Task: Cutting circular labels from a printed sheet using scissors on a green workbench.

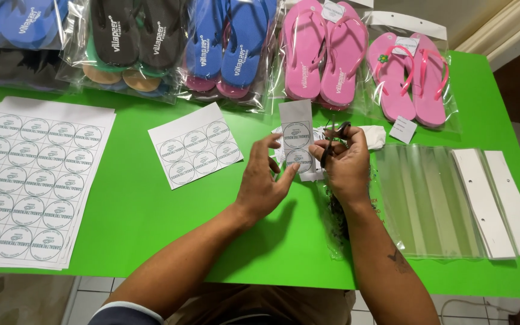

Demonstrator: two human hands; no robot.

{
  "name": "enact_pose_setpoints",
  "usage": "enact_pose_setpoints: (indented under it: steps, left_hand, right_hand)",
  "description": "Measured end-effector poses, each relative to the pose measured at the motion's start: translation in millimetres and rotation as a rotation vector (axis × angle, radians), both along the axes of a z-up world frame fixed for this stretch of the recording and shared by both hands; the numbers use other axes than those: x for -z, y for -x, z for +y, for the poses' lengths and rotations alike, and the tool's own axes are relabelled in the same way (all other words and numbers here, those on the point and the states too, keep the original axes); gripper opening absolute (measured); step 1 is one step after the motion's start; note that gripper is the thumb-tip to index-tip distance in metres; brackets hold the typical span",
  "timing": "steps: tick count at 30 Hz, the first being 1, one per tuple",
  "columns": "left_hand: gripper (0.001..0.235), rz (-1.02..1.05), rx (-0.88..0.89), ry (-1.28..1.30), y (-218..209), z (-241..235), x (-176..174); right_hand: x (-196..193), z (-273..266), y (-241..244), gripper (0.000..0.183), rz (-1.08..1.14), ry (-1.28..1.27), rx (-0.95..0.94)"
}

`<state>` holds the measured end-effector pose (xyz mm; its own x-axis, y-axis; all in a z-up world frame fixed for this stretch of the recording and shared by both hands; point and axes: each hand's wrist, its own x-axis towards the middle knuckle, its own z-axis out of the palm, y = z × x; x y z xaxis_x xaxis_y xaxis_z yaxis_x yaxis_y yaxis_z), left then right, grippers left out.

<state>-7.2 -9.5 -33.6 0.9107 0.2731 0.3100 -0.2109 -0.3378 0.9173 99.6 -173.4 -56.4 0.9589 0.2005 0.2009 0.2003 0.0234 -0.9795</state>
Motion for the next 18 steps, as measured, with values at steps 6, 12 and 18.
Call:
enact_pose_setpoints:
  steps: [6,12,18]
  left_hand:
    - [0.03,0.156,-0.029,0.537,-23.0,11.5,16.1]
    - [0.025,0.037,-0.06,0.912,-22.8,9.0,2.9]
    - [0.024,0.052,-0.061,1.037,-25.0,9.7,6.7]
  right_hand:
    - [-14.9,10.3,9.3,0.052,0.085,-0.075,-0.123]
    - [-18.4,7.9,10.7,0.045,0.057,0.006,-0.15]
    - [-7.1,10.3,7.6,0.046,0.05,-0.129,-0.214]
